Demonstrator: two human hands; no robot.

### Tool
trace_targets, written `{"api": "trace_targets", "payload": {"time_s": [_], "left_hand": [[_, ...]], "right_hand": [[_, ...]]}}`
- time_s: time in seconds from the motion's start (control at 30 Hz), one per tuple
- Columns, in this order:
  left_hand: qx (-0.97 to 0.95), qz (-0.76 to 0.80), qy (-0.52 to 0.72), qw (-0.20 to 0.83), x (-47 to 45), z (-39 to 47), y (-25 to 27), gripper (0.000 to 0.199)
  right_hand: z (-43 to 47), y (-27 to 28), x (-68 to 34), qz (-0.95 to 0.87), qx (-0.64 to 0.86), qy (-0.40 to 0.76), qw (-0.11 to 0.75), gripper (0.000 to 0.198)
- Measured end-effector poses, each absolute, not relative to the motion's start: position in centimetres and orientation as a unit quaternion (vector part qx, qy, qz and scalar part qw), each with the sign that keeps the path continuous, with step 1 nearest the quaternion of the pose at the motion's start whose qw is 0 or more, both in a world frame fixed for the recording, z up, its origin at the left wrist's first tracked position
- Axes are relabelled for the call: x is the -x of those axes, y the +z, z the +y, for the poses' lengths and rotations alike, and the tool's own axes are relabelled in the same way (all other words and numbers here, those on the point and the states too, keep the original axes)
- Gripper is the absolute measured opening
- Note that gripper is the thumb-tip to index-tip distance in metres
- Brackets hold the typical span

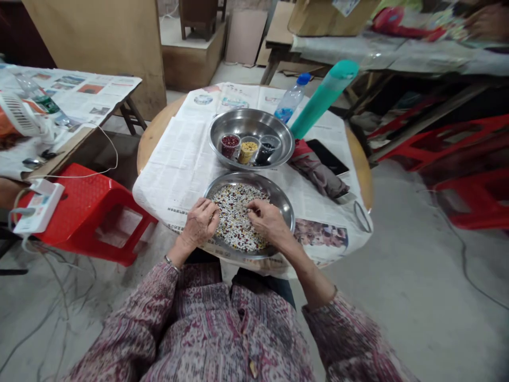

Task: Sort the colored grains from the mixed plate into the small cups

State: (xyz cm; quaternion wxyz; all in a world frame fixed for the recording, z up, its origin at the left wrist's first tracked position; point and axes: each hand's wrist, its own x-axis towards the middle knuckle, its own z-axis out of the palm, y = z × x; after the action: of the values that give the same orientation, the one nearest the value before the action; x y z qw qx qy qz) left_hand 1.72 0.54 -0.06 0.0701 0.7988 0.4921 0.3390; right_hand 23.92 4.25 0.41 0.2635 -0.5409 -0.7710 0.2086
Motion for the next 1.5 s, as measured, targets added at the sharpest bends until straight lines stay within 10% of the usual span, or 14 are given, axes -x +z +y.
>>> {"api": "trace_targets", "payload": {"time_s": [0.3, 0.63, 1.03, 1.5], "left_hand": [[-0.798, 0.465, 0.381, 0.051, -1.8, 0.7, -0.2, 0.019], [-0.790, 0.454, 0.408, 0.052, -1.9, 0.7, -0.2, 0.019], [-0.791, 0.459, 0.401, 0.049, -1.9, 0.7, -0.3, 0.019], [-0.790, 0.457, 0.407, 0.039, -2.0, 0.7, -0.5, 0.017]], "right_hand": [[-2.2, 2.2, -23.6, -0.882, 0.344, 0.251, 0.202, 0.026], [4.6, 0.4, -26.2, -0.804, 0.546, 0.124, 0.201, 0.040], [2.7, 2.3, -22.4, -0.784, 0.492, 0.315, 0.210, 0.018], [2.2, 1.1, -24.4, -0.851, 0.450, 0.152, 0.224, 0.030]]}}
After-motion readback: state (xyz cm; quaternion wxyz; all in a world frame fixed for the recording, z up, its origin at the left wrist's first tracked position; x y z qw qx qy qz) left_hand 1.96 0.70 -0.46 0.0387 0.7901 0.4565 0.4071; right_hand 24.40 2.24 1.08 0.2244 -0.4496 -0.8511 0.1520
